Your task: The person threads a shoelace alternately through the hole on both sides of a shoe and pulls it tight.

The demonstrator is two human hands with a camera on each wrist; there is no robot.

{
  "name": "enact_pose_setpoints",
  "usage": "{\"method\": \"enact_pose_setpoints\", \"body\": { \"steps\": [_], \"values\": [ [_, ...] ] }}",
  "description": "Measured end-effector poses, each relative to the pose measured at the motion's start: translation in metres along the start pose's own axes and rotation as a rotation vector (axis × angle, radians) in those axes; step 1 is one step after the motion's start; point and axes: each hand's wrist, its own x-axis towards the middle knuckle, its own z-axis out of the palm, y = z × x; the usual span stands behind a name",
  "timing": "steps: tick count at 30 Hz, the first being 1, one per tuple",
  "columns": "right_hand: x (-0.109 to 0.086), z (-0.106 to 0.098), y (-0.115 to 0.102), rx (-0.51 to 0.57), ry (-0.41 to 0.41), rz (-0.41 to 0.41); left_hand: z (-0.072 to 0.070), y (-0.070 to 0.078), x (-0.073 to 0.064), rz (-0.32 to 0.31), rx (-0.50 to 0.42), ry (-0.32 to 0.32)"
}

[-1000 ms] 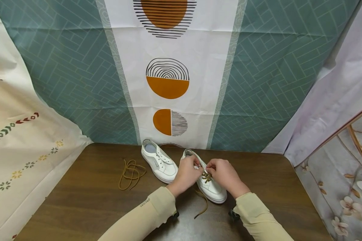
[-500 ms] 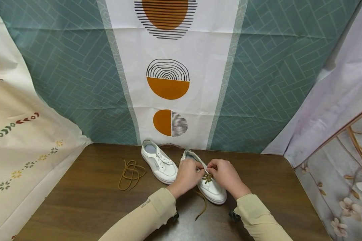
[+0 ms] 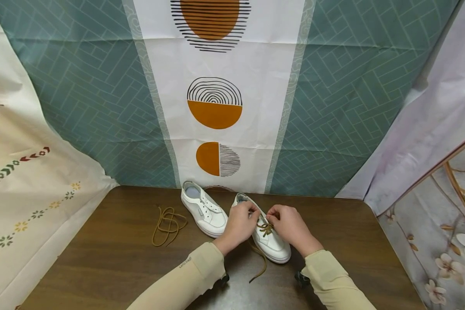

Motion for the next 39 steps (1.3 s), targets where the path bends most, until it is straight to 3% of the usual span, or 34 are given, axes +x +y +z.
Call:
{"method": "enact_pose_setpoints", "body": {
  "steps": [5, 10, 12, 14, 16, 18, 24, 29, 34, 36, 39],
  "values": [
    [0.001, 0.001, 0.001, 0.008, -0.01, 0.001, -0.002, 0.0, 0.003, -0.103, -0.312, 0.044],
    [0.001, 0.001, 0.001, 0.014, -0.013, -0.009, -0.004, 0.0, 0.006, -0.117, -0.661, 0.03],
    [0.001, 0.001, 0.002, 0.018, -0.01, -0.018, -0.005, -0.001, 0.006, -0.121, -0.728, 0.007],
    [0.001, 0.002, 0.003, 0.024, -0.012, -0.024, -0.007, -0.001, 0.006, -0.118, -0.722, -0.009],
    [0.0, 0.002, 0.004, 0.029, -0.022, -0.025, -0.011, -0.002, 0.007, -0.099, -0.642, -0.022],
    [0.0, 0.002, 0.004, 0.034, -0.031, -0.027, -0.016, -0.003, 0.008, -0.043, -0.495, -0.044],
    [-0.002, 0.001, 0.005, 0.036, -0.027, -0.038, -0.032, 0.002, 0.008, 0.237, 0.092, -0.157],
    [-0.003, 0.001, 0.005, 0.035, -0.027, -0.053, -0.039, 0.001, 0.004, 0.361, 0.433, -0.213],
    [-0.003, 0.0, 0.005, 0.032, -0.02, -0.061, -0.048, -0.001, 0.005, 0.44, 0.585, -0.214],
    [-0.003, 0.001, 0.005, 0.031, -0.022, -0.059, -0.051, -0.002, 0.005, 0.44, 0.602, -0.209],
    [-0.004, 0.001, 0.004, 0.028, -0.022, -0.056, -0.052, -0.006, 0.006, 0.394, 0.556, -0.211]
  ]
}}
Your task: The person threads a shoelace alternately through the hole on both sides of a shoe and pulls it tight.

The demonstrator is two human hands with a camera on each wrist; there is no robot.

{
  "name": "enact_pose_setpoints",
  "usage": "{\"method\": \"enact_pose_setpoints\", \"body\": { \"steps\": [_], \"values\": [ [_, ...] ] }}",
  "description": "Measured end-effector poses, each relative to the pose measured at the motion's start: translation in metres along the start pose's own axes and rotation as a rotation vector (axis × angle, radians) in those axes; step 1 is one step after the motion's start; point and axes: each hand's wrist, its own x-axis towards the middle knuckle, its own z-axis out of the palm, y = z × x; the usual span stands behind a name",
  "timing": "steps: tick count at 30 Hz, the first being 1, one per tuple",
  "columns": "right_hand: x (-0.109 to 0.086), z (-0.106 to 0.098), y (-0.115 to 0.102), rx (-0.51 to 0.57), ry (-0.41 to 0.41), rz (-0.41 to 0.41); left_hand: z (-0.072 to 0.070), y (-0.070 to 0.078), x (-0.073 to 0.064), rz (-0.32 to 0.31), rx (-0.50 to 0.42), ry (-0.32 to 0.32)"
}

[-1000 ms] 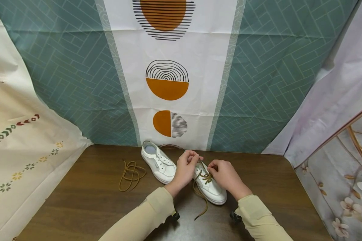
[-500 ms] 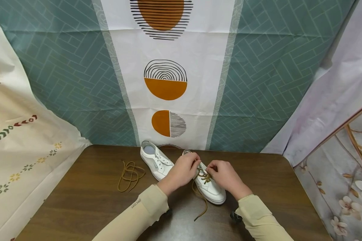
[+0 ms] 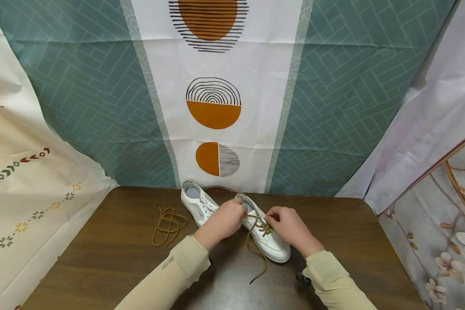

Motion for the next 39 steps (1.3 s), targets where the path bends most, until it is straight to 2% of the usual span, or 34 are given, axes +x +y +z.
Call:
{"method": "enact_pose_setpoints", "body": {
  "steps": [2, 5, 8, 10, 12, 14, 16, 18, 20, 22, 24, 25, 27, 29, 31, 33, 36, 39],
  "values": [
    [0.0, 0.0, 0.0, -0.002, -0.001, 0.002, 0.002, -0.002, 0.0, -0.052, -0.103, 0.006],
    [0.0, 0.0, 0.0, -0.003, -0.003, 0.004, 0.006, -0.003, 0.0, -0.165, -0.327, 0.03],
    [0.0, 0.001, 0.001, -0.006, -0.003, 0.001, 0.008, -0.003, 0.001, -0.271, -0.577, 0.103],
    [0.0, 0.001, 0.002, -0.014, -0.002, -0.001, 0.01, -0.003, 0.002, -0.309, -0.756, 0.149],
    [0.0, 0.001, 0.003, -0.019, -0.003, 0.003, 0.011, -0.001, 0.004, -0.307, -0.956, 0.17],
    [0.0, 0.001, 0.003, -0.017, -0.009, 0.009, 0.012, 0.001, 0.004, -0.274, -1.171, 0.161],
    [0.0, 0.001, 0.002, -0.011, -0.013, 0.018, 0.012, 0.003, 0.005, -0.237, -1.348, 0.142],
    [0.0, 0.001, 0.002, -0.003, -0.013, 0.021, 0.012, 0.004, 0.006, -0.221, -1.472, 0.139],
    [-0.001, 0.001, 0.001, -0.006, -0.007, 0.016, 0.011, 0.003, 0.006, -0.23, -1.521, 0.16],
    [-0.001, 0.001, 0.001, -0.006, -0.001, 0.011, 0.009, 0.001, 0.006, -0.262, -1.483, 0.192],
    [-0.001, 0.001, 0.002, -0.008, 0.004, 0.009, 0.007, -0.002, 0.005, -0.284, -1.343, 0.206],
    [-0.001, 0.001, 0.002, -0.008, 0.002, 0.006, 0.006, -0.003, 0.004, -0.285, -1.238, 0.205],
    [-0.002, 0.001, 0.002, -0.001, 0.002, 0.01, 0.004, -0.005, 0.003, -0.262, -0.965, 0.181],
    [-0.001, 0.001, 0.002, 0.005, 0.003, 0.013, 0.002, -0.006, 0.001, -0.192, -0.679, 0.139],
    [-0.001, 0.001, 0.002, 0.008, -0.002, 0.015, 0.003, -0.005, 0.0, -0.096, -0.43, 0.095],
    [-0.001, 0.001, 0.003, 0.009, -0.001, 0.018, 0.003, -0.003, 0.0, -0.007, -0.244, 0.063],
    [-0.002, 0.001, 0.004, 0.01, -0.007, 0.017, 0.005, 0.0, 0.0, 0.078, -0.087, 0.04],
    [-0.003, 0.0, 0.005, 0.015, -0.006, 0.015, 0.007, 0.0, 0.001, 0.111, -0.027, 0.046]
  ]
}}
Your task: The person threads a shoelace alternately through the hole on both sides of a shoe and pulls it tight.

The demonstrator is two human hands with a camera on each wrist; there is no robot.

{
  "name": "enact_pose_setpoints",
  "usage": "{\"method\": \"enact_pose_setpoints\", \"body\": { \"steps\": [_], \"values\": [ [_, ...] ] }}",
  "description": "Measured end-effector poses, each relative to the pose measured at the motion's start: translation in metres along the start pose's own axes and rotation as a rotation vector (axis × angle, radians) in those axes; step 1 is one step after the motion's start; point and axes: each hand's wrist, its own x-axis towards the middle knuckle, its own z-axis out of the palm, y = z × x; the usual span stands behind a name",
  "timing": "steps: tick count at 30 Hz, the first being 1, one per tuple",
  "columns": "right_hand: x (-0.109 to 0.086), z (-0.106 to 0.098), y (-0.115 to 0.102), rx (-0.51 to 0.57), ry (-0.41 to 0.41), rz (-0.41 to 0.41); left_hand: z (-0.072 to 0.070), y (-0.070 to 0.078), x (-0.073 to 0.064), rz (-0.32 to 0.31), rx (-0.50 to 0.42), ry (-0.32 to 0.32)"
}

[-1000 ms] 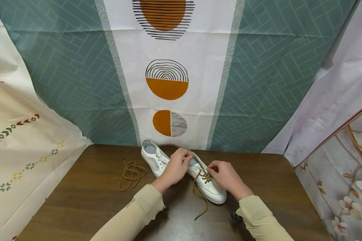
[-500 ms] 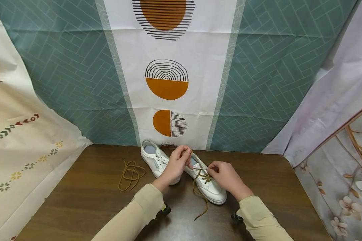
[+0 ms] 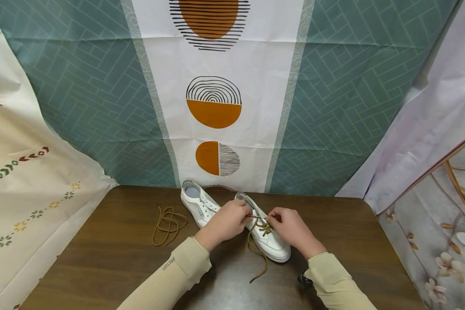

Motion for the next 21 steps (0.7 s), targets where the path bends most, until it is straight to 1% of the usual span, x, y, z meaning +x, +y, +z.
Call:
{"method": "enact_pose_setpoints", "body": {
  "steps": [2, 6, 10, 15, 18, 21],
  "values": [
    [-0.0006, -0.0001, 0.0008, 0.001, -0.001, -0.004, 0.0006, -0.0003, -0.0002, -0.002, 0.023, 0.015],
    [-0.0024, 0.0003, 0.002, 0.038, -0.031, -0.015, 0.0028, -0.0017, -0.0009, -0.032, 0.04, 0.047],
    [-0.0042, -0.0002, 0.0021, 0.068, -0.061, -0.036, 0.0042, -0.0029, -0.0012, -0.069, 0.032, 0.075],
    [-0.0046, -0.0015, 0.0022, 0.062, -0.069, -0.051, 0.0039, -0.004, -0.0009, -0.116, 0.021, 0.104],
    [-0.0047, -0.0022, 0.0019, 0.06, -0.062, -0.054, 0.0039, -0.0047, -0.0007, -0.144, 0.023, 0.103],
    [-0.0043, -0.0015, 0.0025, 0.061, -0.051, -0.054, 0.0041, -0.0057, -0.0005, -0.17, 0.022, 0.121]
  ]
}}
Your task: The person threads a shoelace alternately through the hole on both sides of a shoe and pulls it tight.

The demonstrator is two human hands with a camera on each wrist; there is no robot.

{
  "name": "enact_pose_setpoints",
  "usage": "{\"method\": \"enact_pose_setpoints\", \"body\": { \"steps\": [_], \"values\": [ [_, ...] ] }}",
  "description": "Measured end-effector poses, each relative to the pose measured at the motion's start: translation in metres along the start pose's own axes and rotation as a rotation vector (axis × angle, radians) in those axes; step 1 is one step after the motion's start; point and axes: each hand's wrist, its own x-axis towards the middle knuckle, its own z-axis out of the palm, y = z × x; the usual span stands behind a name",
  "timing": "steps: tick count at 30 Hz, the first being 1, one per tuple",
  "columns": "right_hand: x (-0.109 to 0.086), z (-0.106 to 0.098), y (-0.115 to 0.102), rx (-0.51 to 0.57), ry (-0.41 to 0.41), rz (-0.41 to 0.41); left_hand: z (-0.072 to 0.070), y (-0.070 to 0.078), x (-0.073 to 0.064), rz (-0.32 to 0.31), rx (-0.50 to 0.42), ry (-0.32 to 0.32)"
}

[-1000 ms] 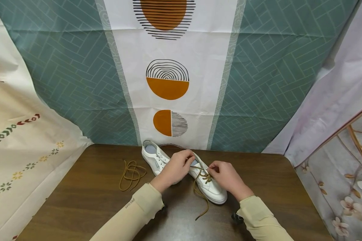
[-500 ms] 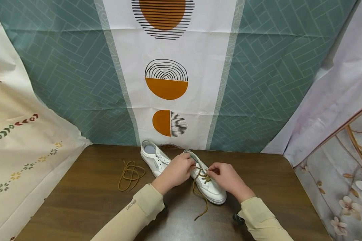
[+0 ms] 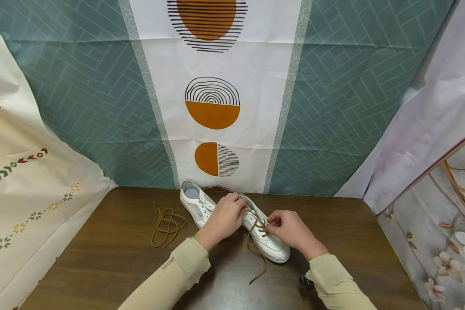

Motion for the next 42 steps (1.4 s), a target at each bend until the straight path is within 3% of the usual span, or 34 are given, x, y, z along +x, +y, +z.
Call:
{"method": "enact_pose_setpoints", "body": {
  "steps": [4, 12, 28, 32, 37, 42],
  "values": [
    [0.001, 0.002, 0.001, -0.002, 0.007, 0.002, 0.0, -0.002, -0.001, -0.023, -0.019, 0.029],
    [0.002, 0.003, 0.002, -0.009, 0.006, 0.01, -0.001, -0.004, -0.003, -0.03, -0.06, 0.021],
    [0.003, 0.002, 0.001, -0.016, -0.005, 0.024, -0.002, -0.008, -0.002, -0.032, -0.231, 0.047],
    [0.003, 0.001, 0.0, -0.028, -0.005, 0.03, -0.004, -0.009, -0.002, -0.03, -0.278, 0.096],
    [0.003, 0.0, 0.0, -0.056, 0.02, 0.026, -0.005, -0.009, 0.0, -0.019, -0.319, 0.23],
    [0.004, -0.001, -0.001, -0.067, 0.058, 0.005, -0.006, -0.011, 0.003, -0.044, -0.273, 0.326]
  ]
}}
